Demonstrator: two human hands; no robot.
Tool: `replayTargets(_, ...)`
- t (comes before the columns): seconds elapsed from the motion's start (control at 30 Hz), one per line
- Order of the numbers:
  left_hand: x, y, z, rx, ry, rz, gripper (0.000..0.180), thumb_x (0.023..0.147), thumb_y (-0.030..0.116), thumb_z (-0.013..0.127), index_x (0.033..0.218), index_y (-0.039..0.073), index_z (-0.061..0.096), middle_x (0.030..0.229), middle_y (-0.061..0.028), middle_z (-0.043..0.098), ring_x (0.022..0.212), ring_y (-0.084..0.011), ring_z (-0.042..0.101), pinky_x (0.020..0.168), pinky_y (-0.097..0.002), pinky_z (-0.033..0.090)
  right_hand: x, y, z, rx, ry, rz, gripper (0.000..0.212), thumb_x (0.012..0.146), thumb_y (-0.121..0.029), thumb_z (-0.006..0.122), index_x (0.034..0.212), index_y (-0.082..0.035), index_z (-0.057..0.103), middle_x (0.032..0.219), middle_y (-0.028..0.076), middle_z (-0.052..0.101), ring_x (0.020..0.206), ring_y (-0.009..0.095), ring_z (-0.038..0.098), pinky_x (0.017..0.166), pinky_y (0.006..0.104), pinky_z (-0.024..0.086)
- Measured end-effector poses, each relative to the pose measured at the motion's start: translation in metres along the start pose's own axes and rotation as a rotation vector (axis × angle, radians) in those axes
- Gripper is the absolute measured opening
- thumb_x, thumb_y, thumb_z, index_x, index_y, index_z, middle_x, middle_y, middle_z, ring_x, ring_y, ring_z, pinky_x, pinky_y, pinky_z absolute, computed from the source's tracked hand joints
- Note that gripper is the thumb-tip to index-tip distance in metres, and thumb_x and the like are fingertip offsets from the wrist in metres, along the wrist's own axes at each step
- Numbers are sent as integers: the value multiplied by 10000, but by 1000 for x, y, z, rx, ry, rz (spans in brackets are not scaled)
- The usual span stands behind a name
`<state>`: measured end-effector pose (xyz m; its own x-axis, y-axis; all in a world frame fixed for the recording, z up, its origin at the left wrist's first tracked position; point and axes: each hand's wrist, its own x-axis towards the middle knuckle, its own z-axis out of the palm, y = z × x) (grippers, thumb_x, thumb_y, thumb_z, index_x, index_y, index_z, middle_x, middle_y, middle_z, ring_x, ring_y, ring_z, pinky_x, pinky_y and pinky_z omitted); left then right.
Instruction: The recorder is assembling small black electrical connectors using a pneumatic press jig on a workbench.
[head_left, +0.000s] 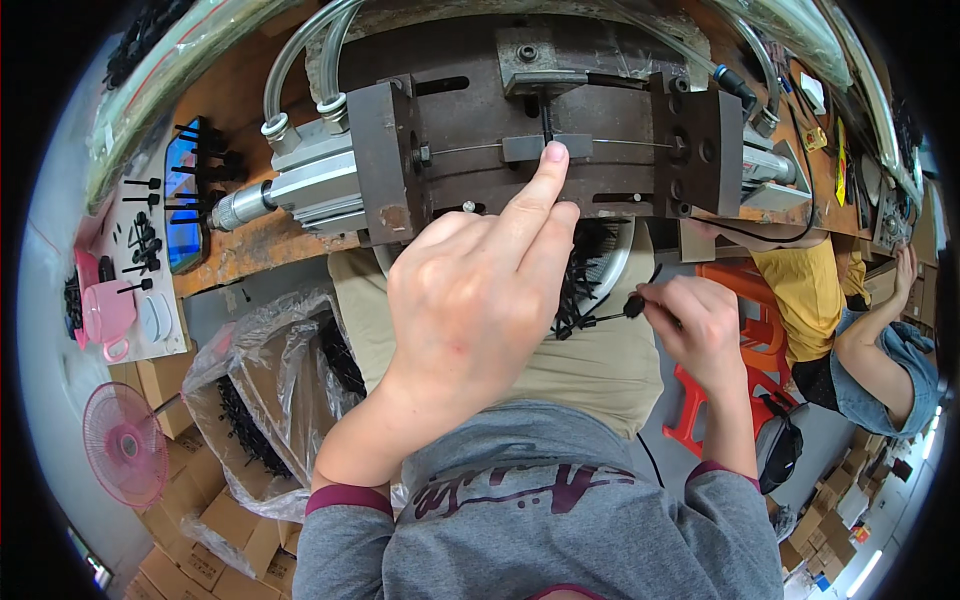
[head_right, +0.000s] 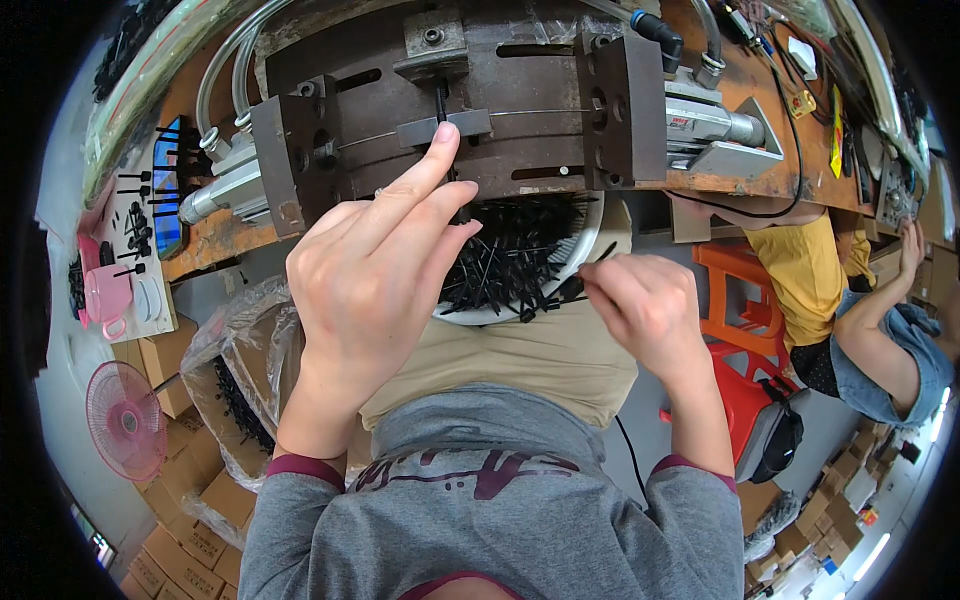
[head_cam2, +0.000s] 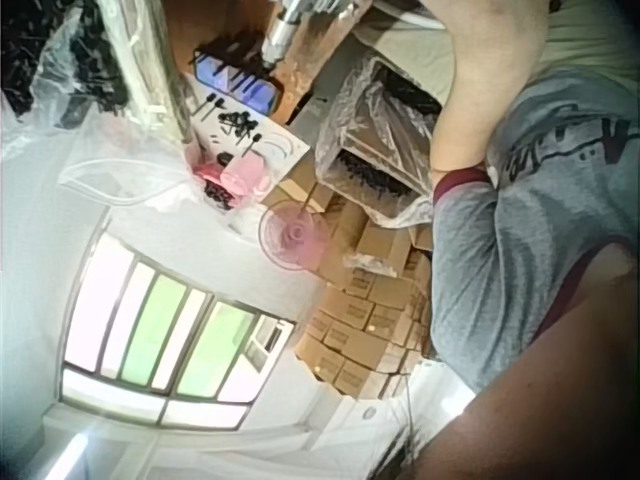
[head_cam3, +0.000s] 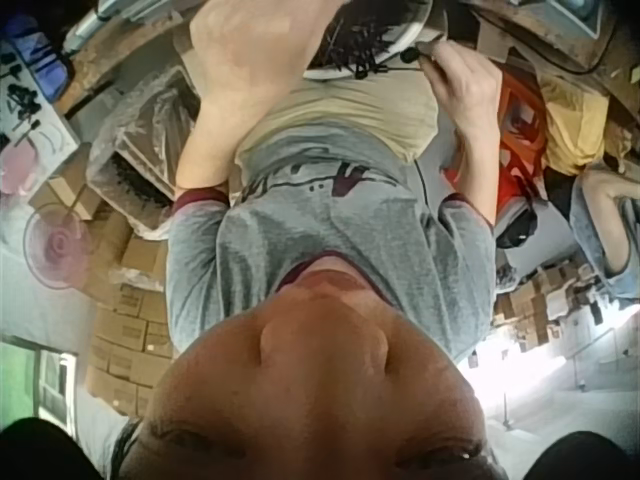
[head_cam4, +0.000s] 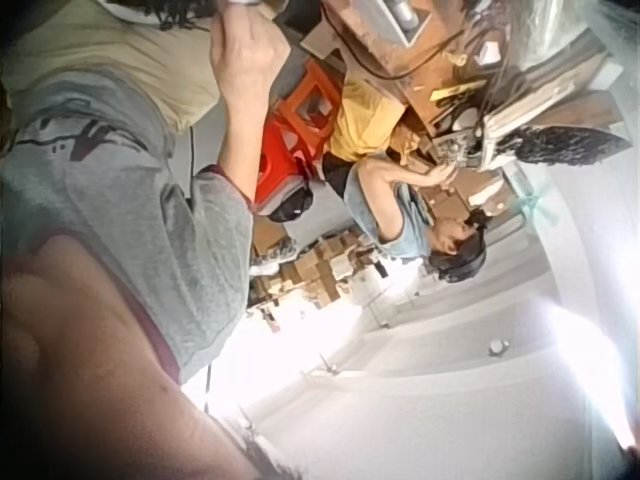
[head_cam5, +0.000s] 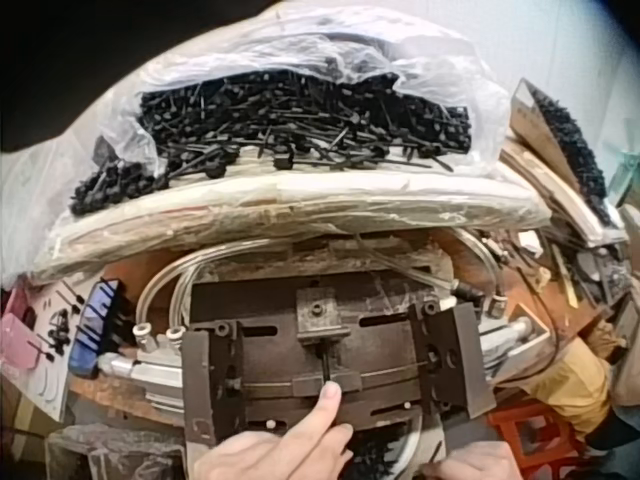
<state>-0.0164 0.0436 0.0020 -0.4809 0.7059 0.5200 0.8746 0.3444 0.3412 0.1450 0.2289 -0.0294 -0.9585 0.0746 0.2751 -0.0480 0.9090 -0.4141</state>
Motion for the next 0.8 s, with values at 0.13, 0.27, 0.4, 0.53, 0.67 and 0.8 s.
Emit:
replayTargets(0.13,2,3,-2,4,-23,-23,228,677,116,798,882,59,715,1160,-58,700,598,-152,600,554,-250,453,16,-24,-14,-80,216,-254,238,625,40,818,770,-24,641,572,-2,461,463,130,423,427,269,272)
replayTargets(0.27,3,2,-4,-11,-40,-33,249,684,115,797,913,62,715,1171,-53,696,611,-156,604,564,-261,466,33,-42,-17,-229,366,-415,244,653,72,813,766,-47,633,583,-39,492,473,90,429,433,244,257)
replayTargets(0.4,-2,4,-17,-280,-84,-28,289,686,68,793,962,44,712,1156,-92,696,762,-194,676,656,-272,521,41,-43,-13,-308,444,-494,248,655,78,803,767,-56,627,593,-49,517,483,68,441,448,230,258)
replayTargets(0.53,-14,14,-30,-582,-103,35,337,667,26,801,987,-4,700,1080,-156,699,906,-270,700,750,-336,569,48,-41,-9,-271,466,-519,230,648,63,794,759,-55,630,596,-46,522,492,67,457,453,224,258)
replayTargets(0.67,-15,19,-27,-643,-36,47,347,665,8,808,990,-18,691,1001,-148,693,879,-276,696,728,-343,577,51,-45,-3,-198,489,-503,217,631,44,789,745,-51,632,602,-37,533,503,72,468,455,221,260)
replayTargets(0.8,-18,17,-23,-590,-47,80,368,670,-27,802,1018,-26,682,1027,-167,663,862,-264,693,730,-319,584,49,-44,-2,-165,473,-510,223,601,31,771,779,-32,653,623,-13,549,514,84,474,454,222,274)
